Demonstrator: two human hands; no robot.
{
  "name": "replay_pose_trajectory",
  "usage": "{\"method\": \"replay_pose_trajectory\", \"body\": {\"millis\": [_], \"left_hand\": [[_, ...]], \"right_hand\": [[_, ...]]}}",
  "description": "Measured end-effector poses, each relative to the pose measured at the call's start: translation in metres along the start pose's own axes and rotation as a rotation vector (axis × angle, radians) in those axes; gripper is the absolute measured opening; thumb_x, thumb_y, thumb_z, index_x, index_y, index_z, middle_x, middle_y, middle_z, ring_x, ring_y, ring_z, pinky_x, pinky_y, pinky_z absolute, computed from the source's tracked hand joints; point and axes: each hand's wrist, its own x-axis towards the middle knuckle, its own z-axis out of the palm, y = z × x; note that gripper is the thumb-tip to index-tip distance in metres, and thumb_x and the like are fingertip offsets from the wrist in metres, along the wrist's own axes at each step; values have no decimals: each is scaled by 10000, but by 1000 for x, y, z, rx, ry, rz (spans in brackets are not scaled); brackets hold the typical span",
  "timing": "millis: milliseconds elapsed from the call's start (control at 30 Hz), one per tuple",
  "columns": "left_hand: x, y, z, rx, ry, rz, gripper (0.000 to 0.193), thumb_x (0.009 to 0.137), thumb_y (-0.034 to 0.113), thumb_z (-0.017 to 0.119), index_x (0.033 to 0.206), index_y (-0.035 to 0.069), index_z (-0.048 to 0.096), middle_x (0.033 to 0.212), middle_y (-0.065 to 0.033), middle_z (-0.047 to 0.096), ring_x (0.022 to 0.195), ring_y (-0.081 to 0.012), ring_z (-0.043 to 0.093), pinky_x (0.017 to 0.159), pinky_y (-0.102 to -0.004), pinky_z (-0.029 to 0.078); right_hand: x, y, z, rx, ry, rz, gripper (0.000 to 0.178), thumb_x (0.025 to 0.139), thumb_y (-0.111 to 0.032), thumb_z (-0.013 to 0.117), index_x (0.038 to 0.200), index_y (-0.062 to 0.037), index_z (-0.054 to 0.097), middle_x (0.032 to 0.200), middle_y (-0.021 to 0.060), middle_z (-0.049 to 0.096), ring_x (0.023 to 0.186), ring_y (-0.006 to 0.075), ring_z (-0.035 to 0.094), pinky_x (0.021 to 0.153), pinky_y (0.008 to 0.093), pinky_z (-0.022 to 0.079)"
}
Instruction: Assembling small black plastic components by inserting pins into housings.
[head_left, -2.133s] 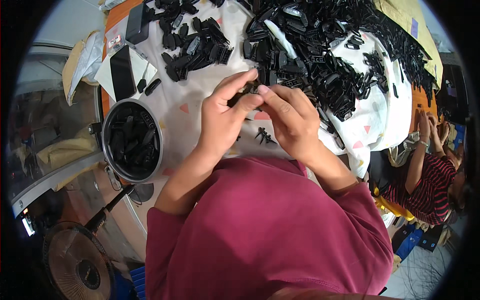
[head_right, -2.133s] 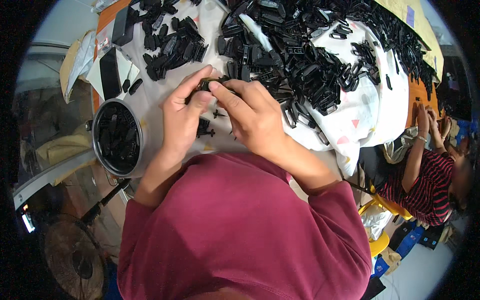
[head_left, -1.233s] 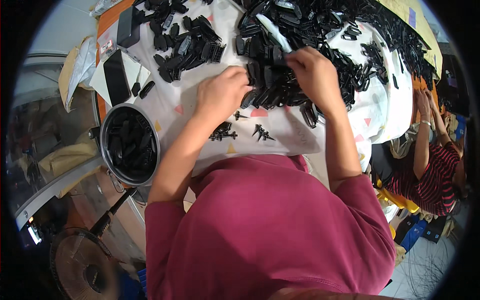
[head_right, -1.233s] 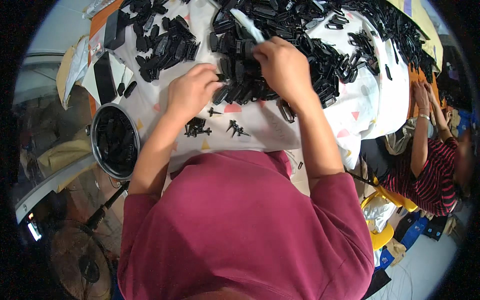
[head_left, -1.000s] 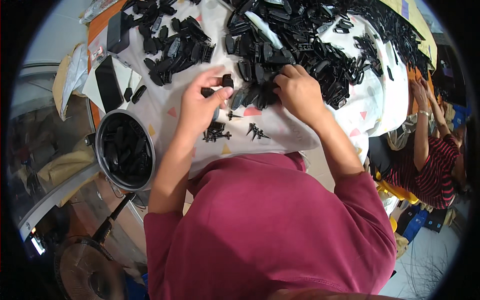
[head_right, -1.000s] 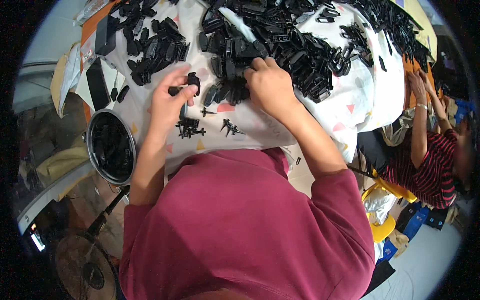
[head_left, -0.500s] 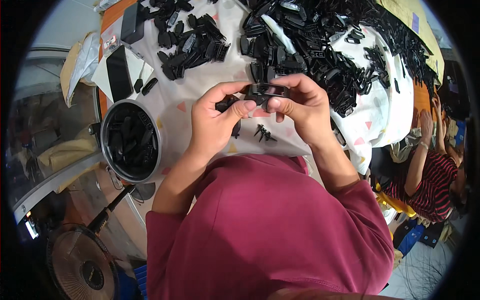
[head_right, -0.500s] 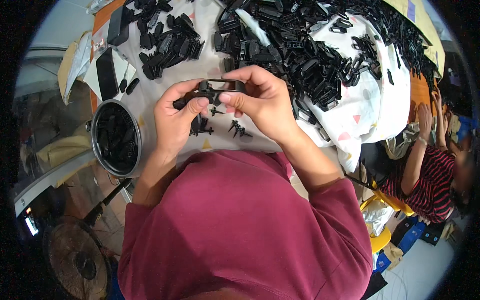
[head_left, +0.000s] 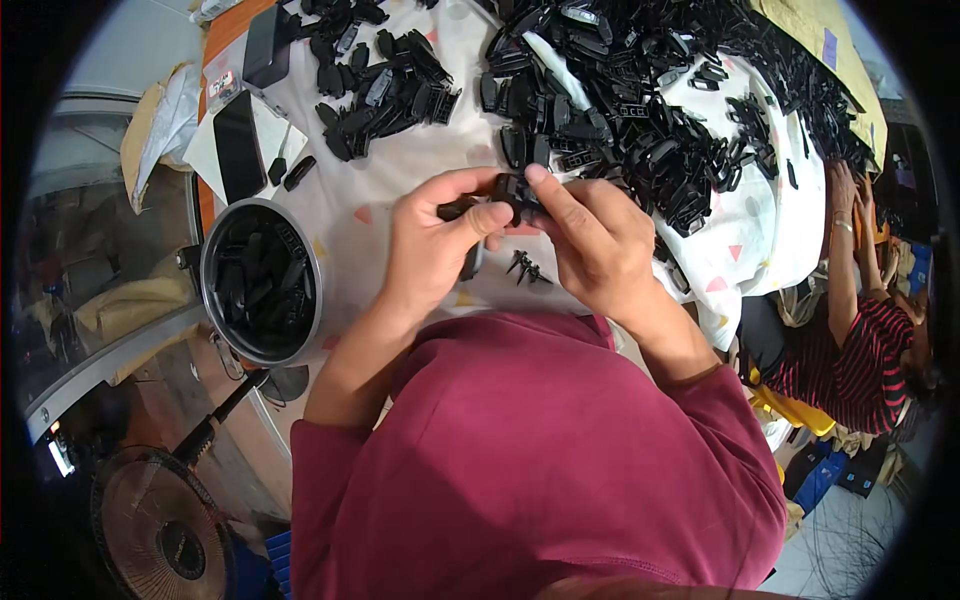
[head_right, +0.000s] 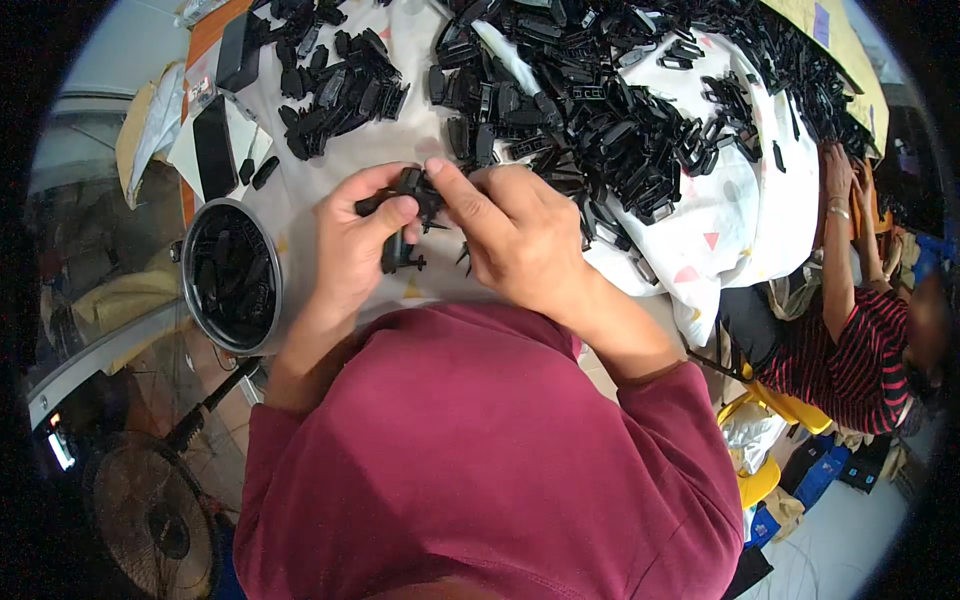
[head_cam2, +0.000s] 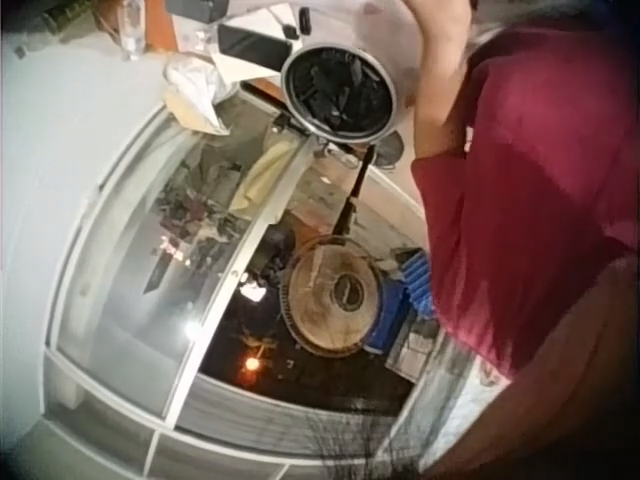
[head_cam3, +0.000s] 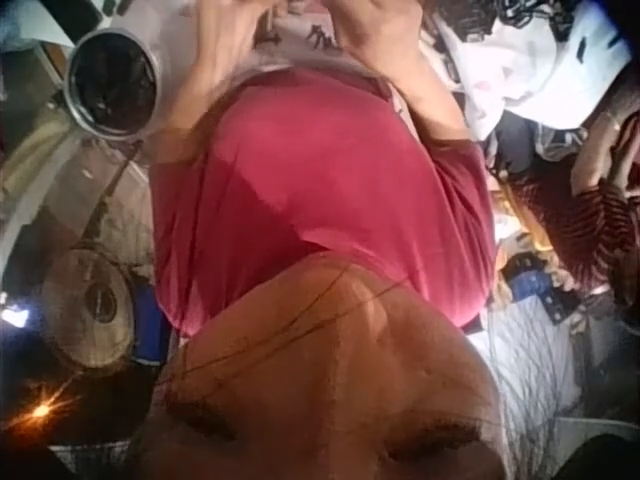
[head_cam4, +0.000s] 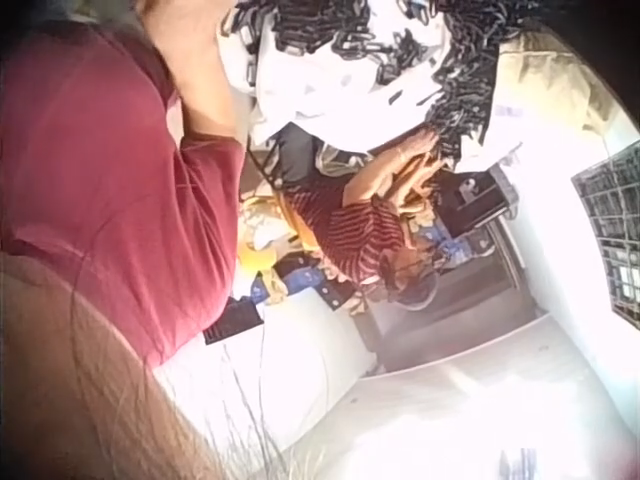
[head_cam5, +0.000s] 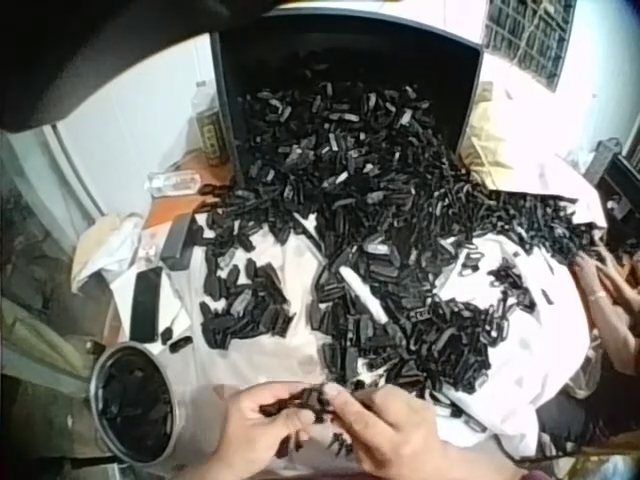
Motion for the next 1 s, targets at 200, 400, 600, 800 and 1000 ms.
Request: {"method": "replay_pose_trajectory", "body": {"millis": [200, 400, 600, 800, 1000], "left_hand": [[1, -16, 14, -261, 132, -26, 283, 790, 103, 618, 1033, -29, 555, 773, -50, 586, 583, -93, 513, 533, -201, 415], [-38, -2, -21, -83, 117, -97, 221, 817, 86, 565, 1000, -39, 555, 792, -70, 582, 592, -95, 512, 531, -196, 416], [-92, 48, -123, 1433, 855, 418, 232, 770, 129, 623, 981, 35, 601, 930, -81, 593, 757, -169, 565, 662, -265, 444], [-59, 66, -134, 1929, 632, 552, 282, 709, 254, 652, 920, 70, 628, 968, -85, 590, 861, -259, 536, 762, -384, 415], [39, 59, -147, 2178, 330, -87, 238, 669, 242, 660, 844, 83, 628, 919, -84, 595, 879, -275, 551, 717, -388, 434]], "right_hand": [[-4, -5, 13, 123, -41, 201, 415, 700, -9, 644, 1103, -62, 561, 889, 103, 554, 668, 199, 562, 509, 250, 444], [-8, -24, 27, 670, -265, 432, 333, 779, -83, 628, 1074, 20, 513, 854, 85, 612, 710, 93, 578, 631, 224, 465], [-13, -5, 24, 728, -381, 650, 558, 805, -165, 606, 1274, -32, 334, 1141, 94, 492, 948, 141, 520, 744, 243, 442], [-23, 2, 18, 713, -283, 703, 391, 843, -131, 556, 1194, -9, 435, 1075, 84, 547, 845, 118, 560, 675, 214, 449], [-28, 9, 2, 584, -106, 697, 265, 847, -94, 543, 1091, 4, 516, 956, 61, 593, 797, 91, 561, 615, 189, 435]]}}
